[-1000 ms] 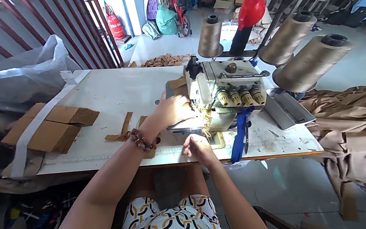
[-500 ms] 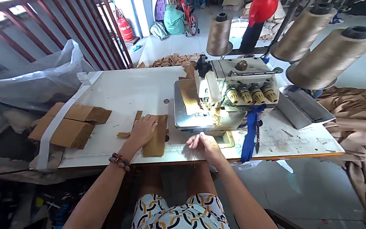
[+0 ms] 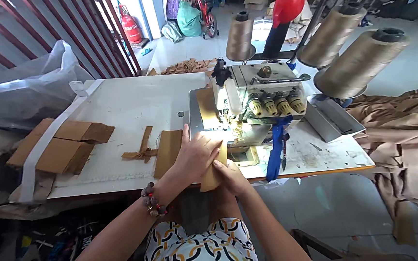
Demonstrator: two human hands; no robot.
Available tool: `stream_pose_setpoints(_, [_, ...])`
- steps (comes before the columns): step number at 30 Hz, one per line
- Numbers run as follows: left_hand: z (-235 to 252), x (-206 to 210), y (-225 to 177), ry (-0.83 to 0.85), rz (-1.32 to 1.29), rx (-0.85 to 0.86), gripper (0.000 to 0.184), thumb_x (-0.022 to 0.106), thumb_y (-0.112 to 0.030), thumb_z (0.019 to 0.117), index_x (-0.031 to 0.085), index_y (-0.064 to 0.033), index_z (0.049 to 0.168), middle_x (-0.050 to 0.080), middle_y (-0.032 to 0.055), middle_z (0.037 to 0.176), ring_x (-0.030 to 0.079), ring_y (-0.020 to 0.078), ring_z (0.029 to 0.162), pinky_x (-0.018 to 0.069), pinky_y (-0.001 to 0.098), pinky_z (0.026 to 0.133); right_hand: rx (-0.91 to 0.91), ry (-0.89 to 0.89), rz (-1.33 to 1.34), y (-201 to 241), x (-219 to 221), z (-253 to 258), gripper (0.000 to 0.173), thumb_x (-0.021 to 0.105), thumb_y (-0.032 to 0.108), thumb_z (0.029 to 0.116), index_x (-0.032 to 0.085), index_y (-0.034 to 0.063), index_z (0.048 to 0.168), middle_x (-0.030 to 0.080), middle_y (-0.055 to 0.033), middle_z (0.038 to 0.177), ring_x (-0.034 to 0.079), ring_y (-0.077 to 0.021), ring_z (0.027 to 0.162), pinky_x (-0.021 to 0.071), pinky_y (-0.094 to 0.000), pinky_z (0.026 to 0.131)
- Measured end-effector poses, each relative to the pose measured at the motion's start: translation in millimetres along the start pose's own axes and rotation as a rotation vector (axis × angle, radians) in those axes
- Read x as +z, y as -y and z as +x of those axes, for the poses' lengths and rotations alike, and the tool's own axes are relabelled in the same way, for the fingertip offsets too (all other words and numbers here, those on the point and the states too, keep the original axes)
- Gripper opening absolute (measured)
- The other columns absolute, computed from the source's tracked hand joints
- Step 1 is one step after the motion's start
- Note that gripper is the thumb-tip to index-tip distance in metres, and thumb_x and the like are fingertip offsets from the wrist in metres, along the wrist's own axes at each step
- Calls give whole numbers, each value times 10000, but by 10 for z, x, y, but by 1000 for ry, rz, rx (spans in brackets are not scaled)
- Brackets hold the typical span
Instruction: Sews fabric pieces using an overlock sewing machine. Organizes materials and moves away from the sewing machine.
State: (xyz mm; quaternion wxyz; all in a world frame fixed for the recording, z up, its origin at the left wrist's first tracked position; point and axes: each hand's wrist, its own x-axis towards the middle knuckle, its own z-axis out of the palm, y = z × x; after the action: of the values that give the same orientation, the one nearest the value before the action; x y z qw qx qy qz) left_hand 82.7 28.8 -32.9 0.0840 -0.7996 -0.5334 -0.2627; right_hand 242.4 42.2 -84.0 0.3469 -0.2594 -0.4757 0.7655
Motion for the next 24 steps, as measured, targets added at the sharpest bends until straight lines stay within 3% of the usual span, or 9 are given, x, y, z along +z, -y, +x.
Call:
stream_pose_setpoints(6, [139, 1, -37, 61, 8, -23, 347, 525, -262, 1035, 712, -129, 1296, 718, 88, 1231, 655, 346, 1203, 217, 813, 1093, -51, -54, -34, 96, -25, 71, 229, 407, 126, 1048, 613, 27, 1057, 727, -3, 864, 716, -79, 820, 606, -294, 799])
stream_pose_setpoints(9, [182, -28, 1, 90, -5, -23, 366, 512, -272, 1038, 698, -136, 1322, 690, 66, 1322, 622, 312, 1283, 199, 804, 1114, -49, -82, -61, 173, -29, 109, 227, 409, 131, 1056, 614, 31, 1057, 722, 0, 856, 712, -72, 804, 606, -278, 780])
stream_pose_setpoints(12, [173, -96, -10, 21, -14, 29, 228, 606, -194, 1005, 769, -96, 1130, 743, 91, 1075, 704, 330, 1067, 252, 813, 1079, -79, -46, -26, 194, -66, 161, 246, 403, 140, 1055, 624, 32, 1062, 729, -4, 875, 714, -73, 822, 605, -281, 794])
stream_pose_setpoints(14, [178, -119, 12, 32, -2, 25, 228, 595, -214, 1013, 780, -114, 1102, 747, 72, 1017, 717, 300, 1012, 263, 795, 1087, -83, 10, 16, 193, -87, 191, 269, 363, 147, 1058, 603, 26, 1048, 731, -22, 832, 723, -95, 748, 620, -270, 725])
stream_pose_setpoints(18, [346, -211, 167, 185, -86, -60, 381, 576, -399, 1013, 722, -136, 1247, 705, 61, 1262, 633, 285, 1257, 197, 798, 1130, -99, 130, 7, 161, -111, 236, 408, 256, 168, 1080, 628, 32, 980, 740, -11, 742, 718, -94, 663, 607, -247, 686])
stream_pose_setpoints(21, [542, -295, 252, 263, -158, -116, 441, 674, -422, 964, 700, -81, 1242, 684, 129, 1279, 597, 341, 1289, 184, 799, 1126, -130, 186, -84, 26, -175, 244, 421, 251, 149, 1077, 647, 30, 995, 730, 18, 759, 709, -83, 695, 598, -256, 704])
stream_pose_setpoints(24, [777, -195, 429, 359, -155, -210, 517, 662, -521, 941, 685, -114, 1260, 665, 106, 1322, 554, 305, 1346, 111, 758, 1165, -168, 194, -68, -51, -222, 238, 402, 263, 150, 1073, 642, 67, 966, 735, 22, 768, 717, -90, 702, 604, -263, 706])
